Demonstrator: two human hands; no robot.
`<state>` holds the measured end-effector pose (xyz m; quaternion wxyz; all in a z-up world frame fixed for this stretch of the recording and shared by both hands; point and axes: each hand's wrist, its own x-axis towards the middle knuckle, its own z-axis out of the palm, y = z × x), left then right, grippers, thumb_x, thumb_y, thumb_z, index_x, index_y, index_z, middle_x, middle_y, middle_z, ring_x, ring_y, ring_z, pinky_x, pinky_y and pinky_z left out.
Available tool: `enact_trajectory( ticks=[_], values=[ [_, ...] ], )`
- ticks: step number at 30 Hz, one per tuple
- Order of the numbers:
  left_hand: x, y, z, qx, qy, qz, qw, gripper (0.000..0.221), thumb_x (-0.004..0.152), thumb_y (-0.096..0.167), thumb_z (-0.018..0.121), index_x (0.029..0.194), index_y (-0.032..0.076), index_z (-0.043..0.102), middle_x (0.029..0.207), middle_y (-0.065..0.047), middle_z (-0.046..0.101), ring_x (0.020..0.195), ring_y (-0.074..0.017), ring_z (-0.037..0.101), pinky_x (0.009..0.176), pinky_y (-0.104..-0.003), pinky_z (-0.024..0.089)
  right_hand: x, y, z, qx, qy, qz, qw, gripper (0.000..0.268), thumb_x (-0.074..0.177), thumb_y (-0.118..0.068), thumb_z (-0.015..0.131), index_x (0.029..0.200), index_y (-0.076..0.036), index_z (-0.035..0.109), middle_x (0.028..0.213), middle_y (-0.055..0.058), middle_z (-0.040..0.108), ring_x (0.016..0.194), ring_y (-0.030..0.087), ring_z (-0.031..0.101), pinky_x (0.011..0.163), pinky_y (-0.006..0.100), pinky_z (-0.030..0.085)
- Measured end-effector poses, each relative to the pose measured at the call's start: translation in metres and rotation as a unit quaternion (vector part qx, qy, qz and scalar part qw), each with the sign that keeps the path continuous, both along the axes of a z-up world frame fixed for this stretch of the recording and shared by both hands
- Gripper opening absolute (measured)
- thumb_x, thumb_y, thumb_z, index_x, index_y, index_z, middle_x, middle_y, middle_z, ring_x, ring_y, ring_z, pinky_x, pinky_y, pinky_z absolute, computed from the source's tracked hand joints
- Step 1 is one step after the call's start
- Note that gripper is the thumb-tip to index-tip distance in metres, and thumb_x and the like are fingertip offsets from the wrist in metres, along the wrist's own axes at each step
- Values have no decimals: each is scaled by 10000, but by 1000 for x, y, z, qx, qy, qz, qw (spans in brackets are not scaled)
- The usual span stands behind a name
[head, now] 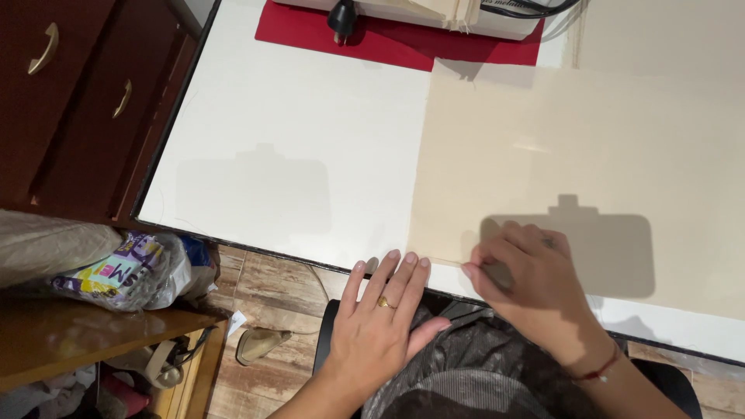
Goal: Pinning fabric pieces together along the edge and organizing the stack
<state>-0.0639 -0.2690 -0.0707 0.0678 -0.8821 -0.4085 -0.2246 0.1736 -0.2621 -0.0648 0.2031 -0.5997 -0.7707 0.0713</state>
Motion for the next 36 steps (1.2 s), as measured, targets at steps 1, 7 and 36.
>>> enact_trajectory(
  ticks=[1,7,36],
  values=[
    [1,-1,-1,0,5,11,1000,668,1017,659,529,1407,122,614,1372,-52,675,1302,-243,599,1137,-472,379,3,-3,1,-15,3,-13,1000,138,902,-362,707,887,-231,668,879,-84,614,843,186,628,959,423,390],
    [4,-1,-7,37,52,25,998,765,992,761,481,1461,164,574,1354,-9,657,1327,-227,581,1133,-478,386,7,-6,3,-17,1,-20,1000,109,931,-334,679,883,-239,653,837,-106,587,810,164,619,948,392,372],
    [12,9,5,34,50,-8,998,860,898,876,399,1474,254,548,1302,-97,607,1228,-298,609,1007,-498,477,24,-11,8,-18,-72,4,997,93,989,-278,604,923,-212,599,916,-84,600,881,165,623,905,387,412]
  ],
)
